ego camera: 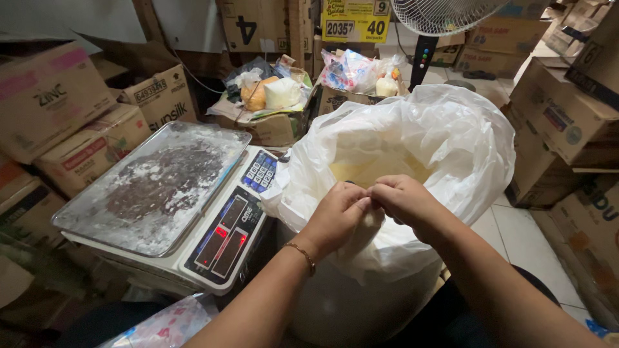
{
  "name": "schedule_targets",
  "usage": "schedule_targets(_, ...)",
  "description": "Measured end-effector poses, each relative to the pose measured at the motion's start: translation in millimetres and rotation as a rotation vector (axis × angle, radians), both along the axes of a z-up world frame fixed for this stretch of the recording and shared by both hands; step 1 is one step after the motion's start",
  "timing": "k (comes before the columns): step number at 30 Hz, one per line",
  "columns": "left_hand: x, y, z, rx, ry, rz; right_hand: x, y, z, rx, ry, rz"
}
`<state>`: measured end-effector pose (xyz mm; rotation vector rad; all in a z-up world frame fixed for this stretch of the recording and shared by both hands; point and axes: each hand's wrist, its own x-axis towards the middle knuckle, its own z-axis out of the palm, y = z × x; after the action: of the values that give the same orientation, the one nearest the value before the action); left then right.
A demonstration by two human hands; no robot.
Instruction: The person scoops a yellow powder from a large sack using a blue scoop, places it on a digital scale, and then transfers the powder into small plastic bags. The person ties each bag and sets it aside, repeating the process multiple times.
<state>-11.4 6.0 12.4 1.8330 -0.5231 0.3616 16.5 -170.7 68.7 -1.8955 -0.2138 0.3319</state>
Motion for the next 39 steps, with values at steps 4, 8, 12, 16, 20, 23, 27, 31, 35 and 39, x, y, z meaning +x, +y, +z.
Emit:
schedule_targets(4,-11.5,-8.6,5.2,-0.148,0.042,0.024,-0.4,2.8,-8.2,0.122,-0.084,-0.082)
schedule_targets(8,-15.0,-13.8,13.4,-0.158,0.013,0.043,-1.8,-3.0,-18.0,0.215,0.006,-0.118)
schedule_targets(12,-12.7,-17.8,24.5,-0.048,0.084,0.078,1.1,-7.3,-22.2,0.264,0.043,-0.157)
schedule_targets(16,-17.9,-25.1,26.8,-0.064,0.066,0.104,-1.3,-6.3,-30.5,0.336,-0.017,-0.198)
schedule_targets(20,-19.6,-28.8,27.9,-0.102,0.047,0.109,-4.5,-5.0,-38.1,0.359,-0.042,-0.276)
schedule_targets(23,-19.9,-29.9,30.6,-0.075,0.095,0.13,-3.9,-4.9,-41.1,0.41,-0.04,-0.287)
schedule_targets(27,-23.5,-33.3,30.9,-0.098,0.005,0.156,-5.8,-4.1,-47.3,0.479,-0.015,-0.356)
schedule_targets(31,-24.2,-38.6,26.7,-0.135,0.039,0.183,-12.4,-4.0,-47.4,0.582,0.048,-0.447)
schedule_targets(35,-21.3,-31.7,12.6,-0.236,0.082,0.099,-17.2,-11.1,-33.4,0.437,0.164,-0.284)
schedule_targets(39,-9.1,-17.1,6.5,-0.303,0.071,-0.052,-14.3,-17.4,-15.3,0.227,0.171,-0.101)
